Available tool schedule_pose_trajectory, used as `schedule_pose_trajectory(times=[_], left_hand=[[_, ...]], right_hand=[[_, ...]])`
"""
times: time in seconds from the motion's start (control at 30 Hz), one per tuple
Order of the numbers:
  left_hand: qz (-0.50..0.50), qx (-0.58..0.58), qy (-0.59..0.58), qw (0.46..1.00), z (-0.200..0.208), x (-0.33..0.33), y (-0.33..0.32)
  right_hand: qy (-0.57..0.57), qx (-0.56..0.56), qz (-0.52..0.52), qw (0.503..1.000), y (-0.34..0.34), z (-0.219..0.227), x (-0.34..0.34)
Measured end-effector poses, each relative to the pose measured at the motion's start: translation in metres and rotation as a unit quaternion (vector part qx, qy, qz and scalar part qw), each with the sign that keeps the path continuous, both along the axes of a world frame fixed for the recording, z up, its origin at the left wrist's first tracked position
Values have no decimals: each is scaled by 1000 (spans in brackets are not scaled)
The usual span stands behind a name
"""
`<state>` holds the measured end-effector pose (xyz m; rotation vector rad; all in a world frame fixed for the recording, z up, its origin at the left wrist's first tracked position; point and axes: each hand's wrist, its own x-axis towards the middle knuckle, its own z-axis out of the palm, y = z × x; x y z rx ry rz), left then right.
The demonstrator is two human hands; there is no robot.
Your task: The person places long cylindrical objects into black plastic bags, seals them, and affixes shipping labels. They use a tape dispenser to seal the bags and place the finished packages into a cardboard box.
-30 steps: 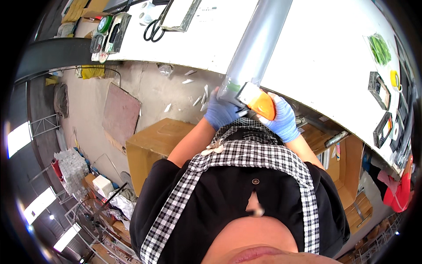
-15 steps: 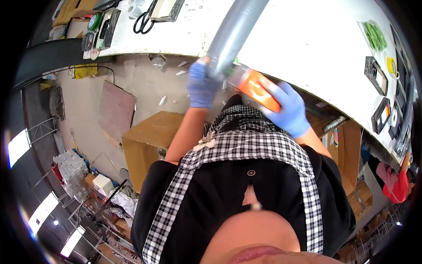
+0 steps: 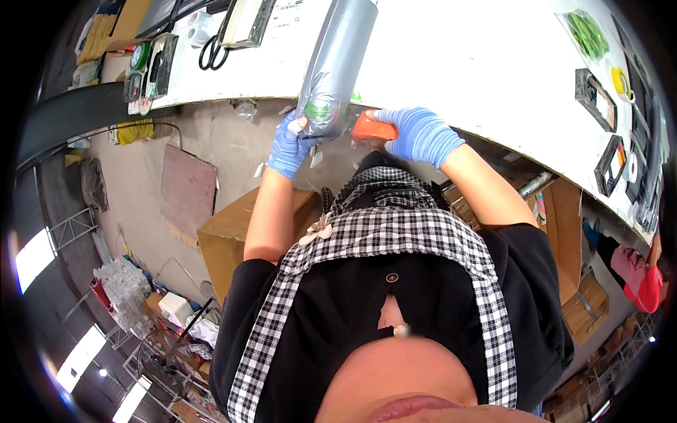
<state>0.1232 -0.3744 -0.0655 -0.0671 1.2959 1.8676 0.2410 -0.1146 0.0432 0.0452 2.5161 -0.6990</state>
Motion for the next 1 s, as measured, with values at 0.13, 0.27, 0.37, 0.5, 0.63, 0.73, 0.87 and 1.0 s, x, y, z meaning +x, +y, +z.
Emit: schedule_pose_trajectory(times=[0.13,0.27,0.37,0.5,0.63,0.73,0.87,1.0], left_hand=[[0,11,-35,999,9,-7,3],[111,-12,-35,993,-9,-23,-25],[191,-155,200,948,-20,-24,-46],[16,-539,555,634,49,-6,42],[-112,-602,519,596,80,-27,67],[-126,-468,458,746,98,-39,55],[-89,-180,212,956,111,0,49],[-224,-93,334,911,106,35,104]], right_hand=[[-60,60,52,995,-9,-15,-12],[-220,61,205,952,-3,-39,-1],[-82,-151,-39,984,43,-11,39],[18,-476,-344,809,115,-32,59],[193,-271,-423,843,153,-64,24],[417,310,-333,787,126,-23,21],[287,-224,-363,858,41,-28,23],[141,-624,-429,638,34,-5,17]])
